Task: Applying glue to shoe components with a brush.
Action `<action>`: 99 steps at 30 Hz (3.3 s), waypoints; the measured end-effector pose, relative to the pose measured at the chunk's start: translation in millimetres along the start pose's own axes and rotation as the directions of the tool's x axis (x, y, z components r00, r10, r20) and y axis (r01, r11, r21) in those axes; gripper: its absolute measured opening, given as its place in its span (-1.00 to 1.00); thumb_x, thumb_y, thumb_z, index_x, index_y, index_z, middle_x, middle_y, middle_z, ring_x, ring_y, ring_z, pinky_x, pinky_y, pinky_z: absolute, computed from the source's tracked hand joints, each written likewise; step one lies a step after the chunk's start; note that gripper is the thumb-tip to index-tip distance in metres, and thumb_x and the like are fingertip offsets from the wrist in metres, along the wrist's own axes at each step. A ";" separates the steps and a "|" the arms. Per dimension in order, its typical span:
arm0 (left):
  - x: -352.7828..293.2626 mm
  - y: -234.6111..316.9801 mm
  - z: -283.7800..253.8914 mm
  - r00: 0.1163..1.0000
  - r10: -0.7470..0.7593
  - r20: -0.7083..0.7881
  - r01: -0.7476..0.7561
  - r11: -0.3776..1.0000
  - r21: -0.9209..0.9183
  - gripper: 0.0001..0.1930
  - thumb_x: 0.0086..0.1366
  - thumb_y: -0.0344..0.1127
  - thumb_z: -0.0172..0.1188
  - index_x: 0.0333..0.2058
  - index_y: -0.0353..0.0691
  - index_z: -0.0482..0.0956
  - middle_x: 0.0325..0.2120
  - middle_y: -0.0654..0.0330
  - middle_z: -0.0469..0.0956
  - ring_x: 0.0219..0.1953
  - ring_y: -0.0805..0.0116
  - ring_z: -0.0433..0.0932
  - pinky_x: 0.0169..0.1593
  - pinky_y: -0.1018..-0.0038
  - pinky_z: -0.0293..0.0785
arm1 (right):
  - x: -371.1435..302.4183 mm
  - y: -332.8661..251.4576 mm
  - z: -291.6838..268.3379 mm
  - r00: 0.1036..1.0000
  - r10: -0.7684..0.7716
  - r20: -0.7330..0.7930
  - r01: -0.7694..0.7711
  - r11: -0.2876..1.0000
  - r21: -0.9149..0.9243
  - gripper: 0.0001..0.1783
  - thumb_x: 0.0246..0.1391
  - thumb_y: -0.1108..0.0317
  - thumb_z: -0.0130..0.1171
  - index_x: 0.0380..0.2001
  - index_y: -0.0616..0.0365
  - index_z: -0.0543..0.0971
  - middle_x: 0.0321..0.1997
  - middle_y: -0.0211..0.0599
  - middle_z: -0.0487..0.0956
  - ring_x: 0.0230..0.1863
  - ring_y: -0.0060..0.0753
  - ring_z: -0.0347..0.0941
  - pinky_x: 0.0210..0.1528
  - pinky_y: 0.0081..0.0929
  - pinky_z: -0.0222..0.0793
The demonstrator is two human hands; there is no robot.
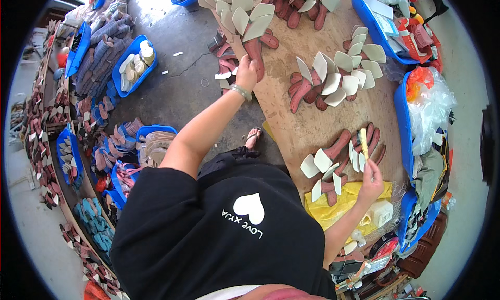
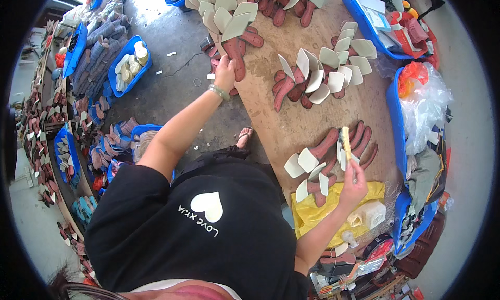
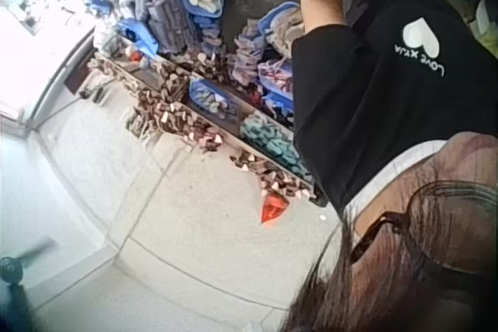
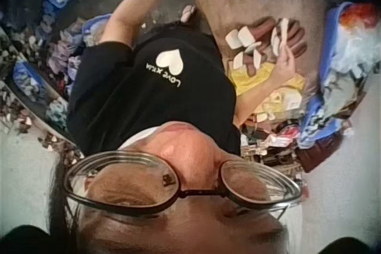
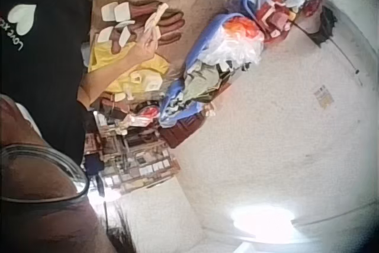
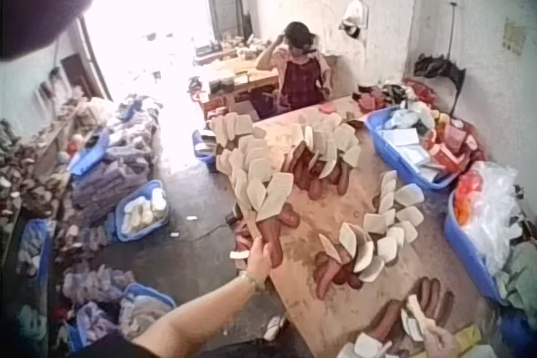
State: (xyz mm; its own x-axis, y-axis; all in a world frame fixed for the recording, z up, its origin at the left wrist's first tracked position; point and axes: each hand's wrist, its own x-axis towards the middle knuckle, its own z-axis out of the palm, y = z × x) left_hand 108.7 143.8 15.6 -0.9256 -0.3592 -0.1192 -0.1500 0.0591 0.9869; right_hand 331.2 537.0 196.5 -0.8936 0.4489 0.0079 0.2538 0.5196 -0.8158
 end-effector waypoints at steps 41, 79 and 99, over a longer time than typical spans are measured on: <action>-259.1 -13.3 480.9 -0.500 0.088 0.862 -0.854 -0.214 -0.474 -0.47 0.22 -0.31 -0.01 0.21 -0.01 0.27 0.28 0.27 0.16 0.30 0.23 0.14 0.26 0.12 0.10 | -222.7 137.7 -86.7 0.421 0.740 -0.525 -0.630 0.655 0.418 -0.77 0.05 0.41 0.25 -0.22 0.30 0.63 -0.32 -0.45 0.60 -0.28 -0.70 0.43 -0.15 -0.72 0.32; -457.3 103.4 238.9 -0.243 -0.663 0.708 0.383 0.605 0.698 -0.76 0.20 -0.38 0.03 -0.17 -0.33 0.43 -0.36 0.18 0.52 -0.41 0.40 0.52 -0.31 0.48 0.51 | -215.6 252.6 -181.1 0.645 0.147 -0.750 -0.445 0.870 -0.211 -0.87 -0.03 0.33 0.27 -0.36 0.02 0.65 -0.43 -0.26 0.62 -0.45 -0.24 0.56 -0.39 -0.44 0.46; -450.6 96.1 216.4 0.044 -0.529 0.847 0.034 0.848 0.528 -0.55 0.39 -0.10 -0.20 0.06 -0.32 0.34 -0.24 0.08 0.58 -0.37 0.38 0.55 -0.34 0.53 0.50 | -180.8 333.1 -207.9 0.649 0.358 -0.671 -0.664 0.698 -0.269 -0.75 -0.03 0.07 0.18 -0.35 -0.11 0.67 -0.43 -0.22 0.64 -0.37 -0.12 0.58 -0.32 -0.26 0.48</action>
State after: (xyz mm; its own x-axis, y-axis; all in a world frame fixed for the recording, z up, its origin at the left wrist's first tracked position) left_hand 436.1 512.9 140.7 -0.2553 0.7422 -0.6197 -0.3422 0.5301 0.7758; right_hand 654.2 780.0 43.5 -0.2403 0.9655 0.1008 0.8699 0.2602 -0.4189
